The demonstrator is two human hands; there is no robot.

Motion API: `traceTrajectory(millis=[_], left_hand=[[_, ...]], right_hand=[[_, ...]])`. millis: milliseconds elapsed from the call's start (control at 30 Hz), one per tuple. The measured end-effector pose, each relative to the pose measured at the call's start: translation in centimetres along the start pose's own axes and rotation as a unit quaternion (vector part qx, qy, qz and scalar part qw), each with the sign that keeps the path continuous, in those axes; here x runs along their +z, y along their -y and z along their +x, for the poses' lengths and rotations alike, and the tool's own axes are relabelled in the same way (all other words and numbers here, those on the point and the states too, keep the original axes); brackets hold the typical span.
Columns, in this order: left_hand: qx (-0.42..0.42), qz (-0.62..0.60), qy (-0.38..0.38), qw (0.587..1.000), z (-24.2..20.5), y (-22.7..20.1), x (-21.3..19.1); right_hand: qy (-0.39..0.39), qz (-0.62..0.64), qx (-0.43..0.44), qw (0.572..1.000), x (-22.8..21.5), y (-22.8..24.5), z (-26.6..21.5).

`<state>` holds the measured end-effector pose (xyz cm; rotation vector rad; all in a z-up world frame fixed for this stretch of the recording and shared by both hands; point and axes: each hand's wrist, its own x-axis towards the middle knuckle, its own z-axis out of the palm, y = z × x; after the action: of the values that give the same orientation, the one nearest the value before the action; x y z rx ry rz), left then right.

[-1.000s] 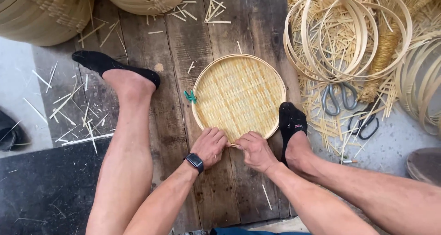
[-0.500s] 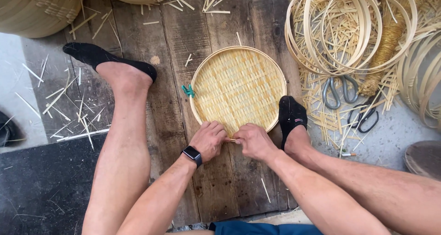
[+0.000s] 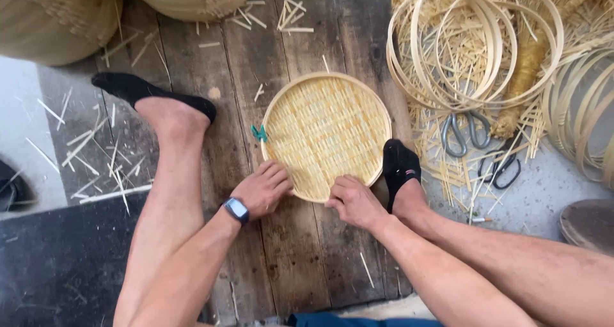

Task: Assembling bamboo baskets by fitting and securing circular rims onto woven bamboo bases.

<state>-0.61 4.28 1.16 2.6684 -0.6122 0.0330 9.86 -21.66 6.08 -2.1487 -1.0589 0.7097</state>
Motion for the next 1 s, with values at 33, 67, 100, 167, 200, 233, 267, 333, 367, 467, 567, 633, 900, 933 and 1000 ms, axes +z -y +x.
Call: traceTrajectory(millis=[33, 67, 100, 167, 200, 233, 267, 333, 367, 467, 567, 633, 900, 933, 1000], left_hand=[[-0.001, -0.004, 0.004, 1.000, -0.4, -0.8, 1.2], [-0.004, 0.005, 0.037, 0.999, -0.2, -0.9, 2.4], [-0.006, 0.014, 0.071, 0.997, 0.0, -0.8, 3.5], [-0.049, -0.030, 0.043, 0.997, 1.1, -2.8, 4.2], [-0.095, -0.084, 0.023, 0.992, 1.0, -4.4, 4.7], [-0.096, -0.086, 0.025, 0.991, 1.2, -4.7, 4.0], [-0.091, -0.096, -0.008, 0.991, 1.6, -5.0, 3.5], [-0.093, -0.110, -0.037, 0.989, 1.7, -5.5, 3.1], [-0.102, -0.101, -0.021, 0.989, 1.6, -5.7, 3.3], [-0.127, -0.104, -0.025, 0.986, 2.0, -6.1, 2.6], [-0.170, -0.124, -0.031, 0.977, 2.8, -6.2, 2.2], [-0.190, -0.134, -0.008, 0.972, 2.9, -6.6, 2.1], [-0.272, -0.226, 0.033, 0.935, 3.9, -5.6, 2.6], [-0.273, -0.222, 0.030, 0.936, 3.8, -5.6, 2.4], [-0.252, -0.224, 0.033, 0.941, 3.7, -5.2, 1.9]], right_hand=[[0.003, 0.003, 0.003, 1.000, 0.0, 0.7, -0.4], [0.000, -0.038, -0.021, 0.999, -0.3, 1.1, -0.1], [-0.002, -0.080, -0.046, 0.996, -0.6, 1.5, 0.3], [-0.014, -0.065, -0.073, 0.995, -0.6, 1.5, 0.5], [-0.018, -0.043, -0.093, 0.995, -0.3, 1.7, 0.0], [-0.016, -0.041, -0.092, 0.995, 0.1, 1.0, -0.1], [-0.022, -0.060, -0.111, 0.992, 0.4, 0.1, -0.2], [-0.020, -0.073, -0.130, 0.989, 1.0, -1.1, -0.3], [-0.022, -0.097, -0.138, 0.985, 1.4, -1.3, -0.3], [-0.038, -0.111, -0.144, 0.983, 1.5, -1.1, 0.3], [-0.063, -0.099, -0.125, 0.985, 1.7, -1.2, 0.8], [-0.077, -0.092, -0.098, 0.988, 2.1, -1.1, 0.4], [-0.018, -0.036, -0.055, 0.998, 0.9, -1.3, 1.1], [-0.020, -0.037, -0.059, 0.997, 0.8, -1.3, 1.0], [0.019, -0.046, -0.068, 0.996, 0.5, -1.3, 1.2]])
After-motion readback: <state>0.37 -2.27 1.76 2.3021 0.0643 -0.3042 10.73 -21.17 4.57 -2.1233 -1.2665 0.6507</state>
